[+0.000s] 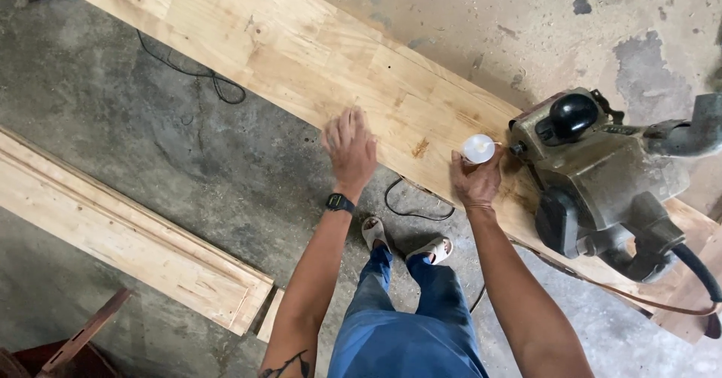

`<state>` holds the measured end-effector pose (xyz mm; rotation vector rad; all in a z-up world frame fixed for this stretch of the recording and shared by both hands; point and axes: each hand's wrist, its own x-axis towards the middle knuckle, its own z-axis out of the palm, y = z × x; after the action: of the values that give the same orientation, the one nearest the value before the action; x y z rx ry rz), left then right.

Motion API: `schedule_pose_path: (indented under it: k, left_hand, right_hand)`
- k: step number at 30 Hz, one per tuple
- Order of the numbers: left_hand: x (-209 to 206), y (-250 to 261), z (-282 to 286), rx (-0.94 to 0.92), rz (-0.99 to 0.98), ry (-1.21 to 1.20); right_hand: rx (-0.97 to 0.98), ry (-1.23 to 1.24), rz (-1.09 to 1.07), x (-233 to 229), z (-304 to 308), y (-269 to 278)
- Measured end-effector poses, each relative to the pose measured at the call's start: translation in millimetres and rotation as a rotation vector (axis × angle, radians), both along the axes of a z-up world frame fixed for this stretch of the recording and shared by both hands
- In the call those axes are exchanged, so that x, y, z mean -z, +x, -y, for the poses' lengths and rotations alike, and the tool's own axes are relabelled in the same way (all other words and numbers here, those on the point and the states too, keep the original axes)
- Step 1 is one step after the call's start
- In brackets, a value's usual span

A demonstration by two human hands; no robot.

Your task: The person applies glue from a white bottle onto a long wooden plank and then places a smaller wooden piece onto the glued area. They press the pieces together to secure the bond.

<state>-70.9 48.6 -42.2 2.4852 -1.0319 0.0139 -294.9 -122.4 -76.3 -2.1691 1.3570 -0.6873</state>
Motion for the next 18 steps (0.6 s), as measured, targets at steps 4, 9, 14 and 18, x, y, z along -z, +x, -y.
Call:
schedule_pose_path:
  k: [4, 9, 14, 18]
  left_hand:
    - [10, 5, 2, 0.001, 0.13, -0.029]
    - [13, 12, -10, 0.069, 0.111, -0.1]
    - [9, 15, -12, 0.086, 0.084, -0.072]
    - [6, 17, -8, 0.092, 0.125, -0.053]
  right_hand:
    - [-0.008, -0.006, 0.007, -6, -1, 1]
    - [-0.009, -0.01, 0.009, -6, -1, 3]
    - [-0.019, -0.03, 0.006, -3, 0, 0]
    - [-0.015, -0.015, 0.005, 5, 1, -2]
